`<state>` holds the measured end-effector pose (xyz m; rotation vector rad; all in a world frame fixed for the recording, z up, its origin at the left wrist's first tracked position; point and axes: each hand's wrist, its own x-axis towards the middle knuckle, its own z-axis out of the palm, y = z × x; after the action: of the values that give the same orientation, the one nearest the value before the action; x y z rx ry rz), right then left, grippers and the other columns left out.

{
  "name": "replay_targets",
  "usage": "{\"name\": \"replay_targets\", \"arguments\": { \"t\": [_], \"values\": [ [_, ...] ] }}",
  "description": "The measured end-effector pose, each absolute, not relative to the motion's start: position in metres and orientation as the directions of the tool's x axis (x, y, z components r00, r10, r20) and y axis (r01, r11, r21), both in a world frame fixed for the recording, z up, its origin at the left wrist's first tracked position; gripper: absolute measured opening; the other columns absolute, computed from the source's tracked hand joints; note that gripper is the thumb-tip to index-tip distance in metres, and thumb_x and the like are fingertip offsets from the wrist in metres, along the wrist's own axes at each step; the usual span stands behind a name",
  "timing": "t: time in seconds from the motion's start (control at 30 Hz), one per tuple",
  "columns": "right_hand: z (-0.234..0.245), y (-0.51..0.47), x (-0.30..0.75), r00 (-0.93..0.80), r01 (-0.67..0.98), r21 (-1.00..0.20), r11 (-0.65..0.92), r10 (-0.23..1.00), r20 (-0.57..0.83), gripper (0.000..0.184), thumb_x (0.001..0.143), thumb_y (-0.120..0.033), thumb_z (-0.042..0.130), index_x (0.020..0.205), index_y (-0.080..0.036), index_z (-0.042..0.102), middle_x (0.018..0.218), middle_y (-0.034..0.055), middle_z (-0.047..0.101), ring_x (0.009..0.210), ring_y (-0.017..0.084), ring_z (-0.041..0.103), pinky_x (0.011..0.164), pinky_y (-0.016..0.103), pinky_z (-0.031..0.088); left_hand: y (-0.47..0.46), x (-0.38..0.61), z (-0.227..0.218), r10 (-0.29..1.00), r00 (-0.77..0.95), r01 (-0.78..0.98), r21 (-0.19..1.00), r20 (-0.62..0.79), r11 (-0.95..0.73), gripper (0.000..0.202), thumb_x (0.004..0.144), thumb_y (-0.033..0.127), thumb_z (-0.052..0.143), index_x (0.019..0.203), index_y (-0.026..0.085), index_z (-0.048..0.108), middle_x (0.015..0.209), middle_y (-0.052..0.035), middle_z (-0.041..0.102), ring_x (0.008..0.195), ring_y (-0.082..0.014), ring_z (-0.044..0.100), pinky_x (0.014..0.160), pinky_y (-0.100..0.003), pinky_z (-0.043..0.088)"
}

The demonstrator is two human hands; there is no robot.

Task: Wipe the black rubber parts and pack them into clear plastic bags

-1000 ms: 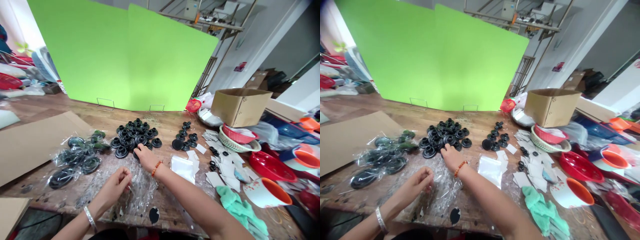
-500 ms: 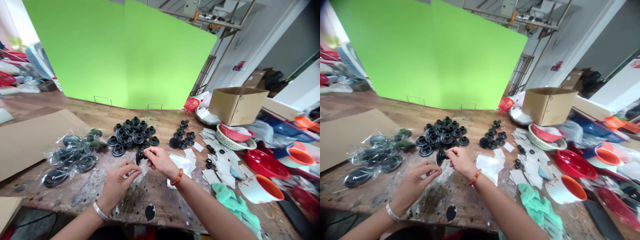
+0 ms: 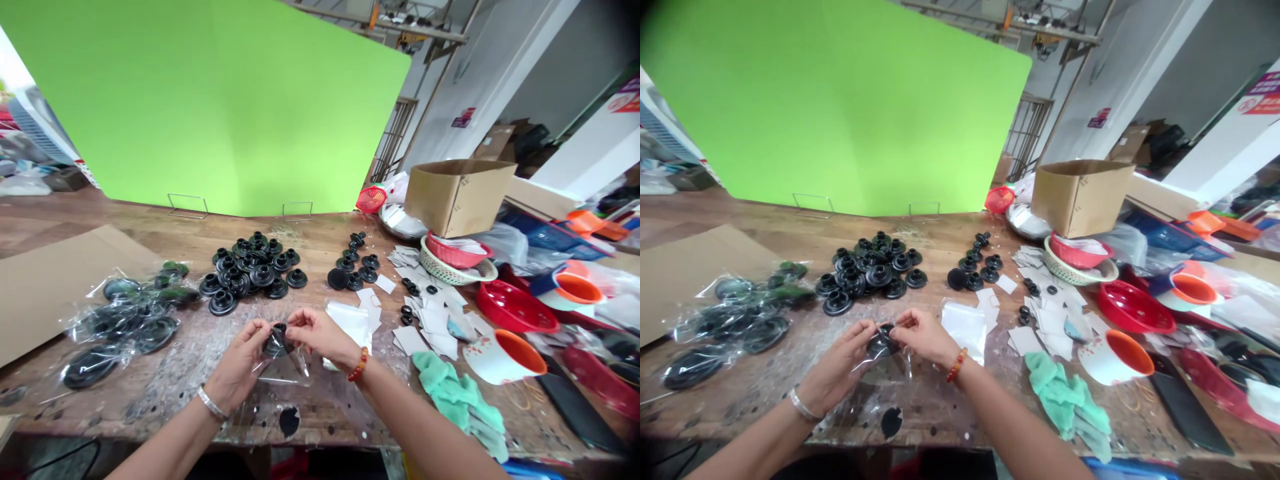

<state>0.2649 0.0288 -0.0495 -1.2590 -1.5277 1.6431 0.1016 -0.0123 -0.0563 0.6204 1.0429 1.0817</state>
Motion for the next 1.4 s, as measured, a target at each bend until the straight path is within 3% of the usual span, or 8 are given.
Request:
{"name": "replay_targets", "arguments": {
  "t": [0.1,0.23,0.53,0.73,0.97,1.13,1.3,1.4],
  "values": [
    [-0.055,0.022,0.269,-0.365,0.277,-0.960,-0.042,0.920,-0.145,0.011,0.067,-0.017,0.069,0.073,-0.014,0.061,0.063,-0.0026,0.057,0.057,0.009,0.049,0.053,0.020,0.037,-0.012,0.106,-0.058,0.919,0.085,-0.412,0.826,-0.386,0.385,0.031,0.069,0.039,0.074,0.079,0.020,0.051,0.075,0.0040,0.058,0.066,-0.0103,0.055,0.058,-0.019,0.043],
    [-0.058,0.017,0.271,-0.402,0.285,-0.951,0.120,0.916,-0.004,0.013,0.075,-0.019,0.061,0.063,-0.016,0.056,0.060,-0.0033,0.053,0.058,0.009,0.045,0.055,0.021,0.035,-0.013,0.114,-0.061,0.942,0.058,-0.391,0.860,-0.331,0.327,0.034,0.069,0.043,0.073,0.079,0.020,0.050,0.073,0.0047,0.057,0.065,-0.0105,0.052,0.060,-0.020,0.043],
    [-0.077,0.009,0.264,-0.270,0.179,-0.977,0.119,0.960,0.068,0.018,0.084,-0.029,0.051,0.070,-0.019,0.046,0.066,-0.0031,0.047,0.063,0.012,0.044,0.059,0.023,0.037,-0.016,0.115,-0.070,0.961,0.017,-0.373,0.890,-0.275,0.262,0.036,0.067,0.044,0.073,0.073,0.018,0.050,0.062,0.0060,0.050,0.057,-0.0099,0.046,0.056,-0.021,0.038],
    [-0.073,0.003,0.259,-0.314,0.155,-0.988,0.018,0.949,-0.032,0.013,0.083,-0.030,0.054,0.080,-0.018,0.059,0.073,0.0006,0.059,0.065,0.014,0.052,0.061,0.025,0.042,-0.020,0.110,-0.065,0.969,0.006,-0.367,0.901,-0.246,0.231,0.033,0.069,0.043,0.073,0.079,0.017,0.055,0.070,0.0031,0.056,0.065,-0.0115,0.052,0.060,-0.022,0.041],
    [-0.064,-0.001,0.259,-0.298,0.087,-0.993,0.074,0.953,0.045,0.015,0.081,-0.031,0.061,0.087,-0.018,0.062,0.079,0.0019,0.061,0.073,0.015,0.056,0.069,0.027,0.045,-0.018,0.095,-0.057,0.896,0.106,-0.445,0.785,-0.431,0.431,0.034,0.063,0.037,0.079,0.086,0.017,0.064,0.081,-0.0032,0.066,0.071,-0.0153,0.059,0.068,-0.027,0.047],
    [-0.062,0.002,0.263,-0.499,0.025,-0.991,-0.129,0.857,-0.124,0.015,0.076,-0.027,0.065,0.087,-0.017,0.062,0.075,-0.0002,0.060,0.070,0.014,0.057,0.070,0.029,0.046,-0.018,0.080,-0.058,0.940,0.039,-0.289,0.897,-0.339,0.335,0.024,0.067,0.039,0.073,0.070,0.016,0.066,0.068,-0.0012,0.065,0.063,-0.0157,0.057,0.064,-0.027,0.045],
    [-0.062,-0.004,0.256,-0.412,0.329,-0.909,0.255,0.905,0.105,0.012,0.079,-0.012,0.050,0.077,-0.018,0.060,0.074,0.0006,0.057,0.072,0.014,0.052,0.068,0.027,0.041,-0.024,0.067,-0.046,0.993,0.121,0.204,0.979,-0.003,-0.022,0.019,0.080,0.034,0.060,0.069,0.018,0.065,0.064,-0.0001,0.064,0.065,-0.0158,0.056,0.066,-0.025,0.040],
    [-0.058,-0.008,0.254,-0.495,0.275,-0.909,0.312,0.857,0.144,0.012,0.079,-0.010,0.048,0.079,-0.019,0.057,0.081,0.0009,0.057,0.073,0.014,0.052,0.066,0.026,0.041,-0.027,0.057,-0.037,0.976,0.215,0.321,0.940,0.042,-0.112,0.021,0.086,0.033,0.052,0.072,0.020,0.060,0.064,0.0008,0.062,0.063,-0.0156,0.055,0.066,-0.025,0.040]
  ]
}}
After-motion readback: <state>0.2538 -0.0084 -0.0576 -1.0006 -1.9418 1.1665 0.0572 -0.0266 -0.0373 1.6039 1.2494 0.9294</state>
